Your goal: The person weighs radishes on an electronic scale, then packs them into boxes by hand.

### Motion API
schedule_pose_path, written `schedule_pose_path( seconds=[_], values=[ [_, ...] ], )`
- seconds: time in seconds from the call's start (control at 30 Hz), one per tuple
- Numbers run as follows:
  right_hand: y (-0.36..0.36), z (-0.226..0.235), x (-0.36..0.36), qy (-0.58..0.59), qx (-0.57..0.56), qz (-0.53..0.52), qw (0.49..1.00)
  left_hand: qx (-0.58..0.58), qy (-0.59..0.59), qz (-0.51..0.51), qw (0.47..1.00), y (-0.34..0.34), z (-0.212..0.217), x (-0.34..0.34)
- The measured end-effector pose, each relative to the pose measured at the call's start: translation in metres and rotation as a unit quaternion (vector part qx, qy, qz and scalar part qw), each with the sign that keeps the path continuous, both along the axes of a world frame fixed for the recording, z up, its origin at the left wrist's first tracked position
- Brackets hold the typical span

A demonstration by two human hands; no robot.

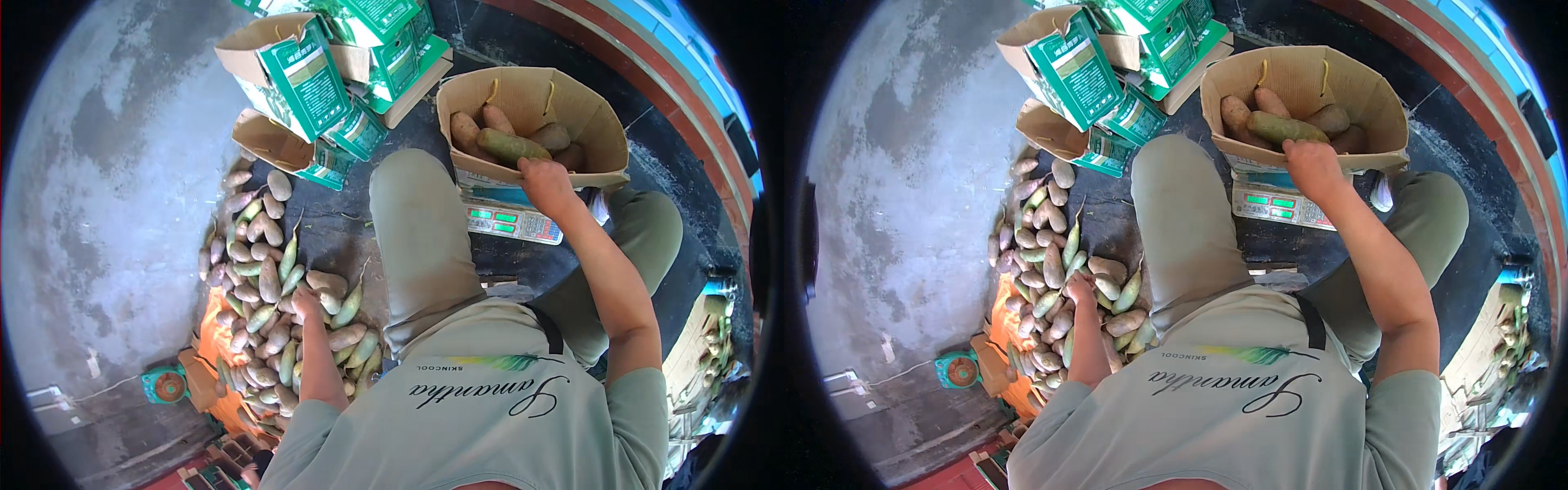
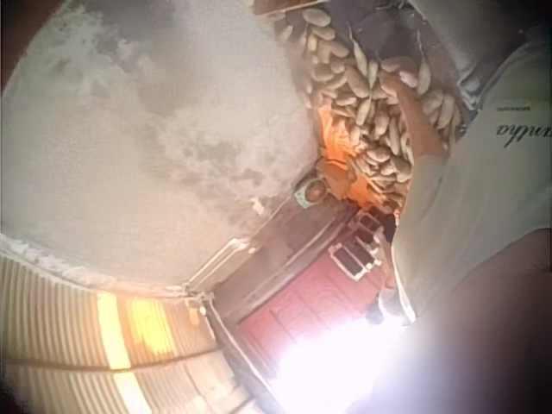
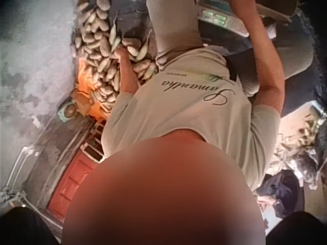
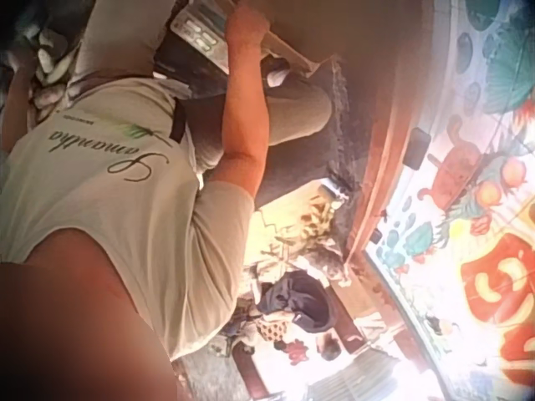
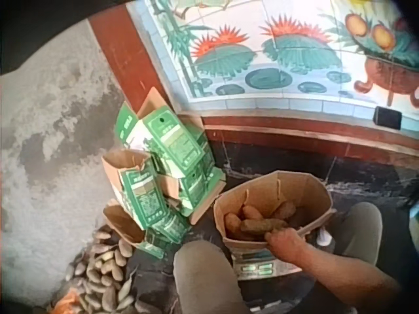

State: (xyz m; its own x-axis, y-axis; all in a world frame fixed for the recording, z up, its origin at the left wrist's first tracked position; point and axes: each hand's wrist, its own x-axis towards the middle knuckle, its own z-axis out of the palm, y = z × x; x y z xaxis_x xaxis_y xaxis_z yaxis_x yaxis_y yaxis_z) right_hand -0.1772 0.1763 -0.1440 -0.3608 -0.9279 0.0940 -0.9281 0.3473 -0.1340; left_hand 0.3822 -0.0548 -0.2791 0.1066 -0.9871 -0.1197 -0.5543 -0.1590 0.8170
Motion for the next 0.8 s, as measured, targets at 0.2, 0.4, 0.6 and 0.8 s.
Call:
schedule_pose_path(
  seconds=[0.2,0.4,0.6,0.8],
  values=[
    [0.003,0.003,-0.001,-0.005,0.014,-0.009,1.0,-0.028,-0.322,-0.022,0.946,0.023,0.031,-0.011],
    [0.004,-0.004,-0.002,0.007,0.016,-0.012,1.0,0.091,-0.514,-0.068,0.85,0.051,0.032,0.011],
    [0.004,-0.001,-0.001,0.009,0.01,-0.019,1.0,0.302,-0.647,-0.37,0.594,0.05,-0.006,0.073],
    [0.008,-0.007,-0.002,0.006,-0.01,-0.027,1.0,0.342,-0.581,-0.35,0.651,0.04,-0.044,0.079]
  ],
)
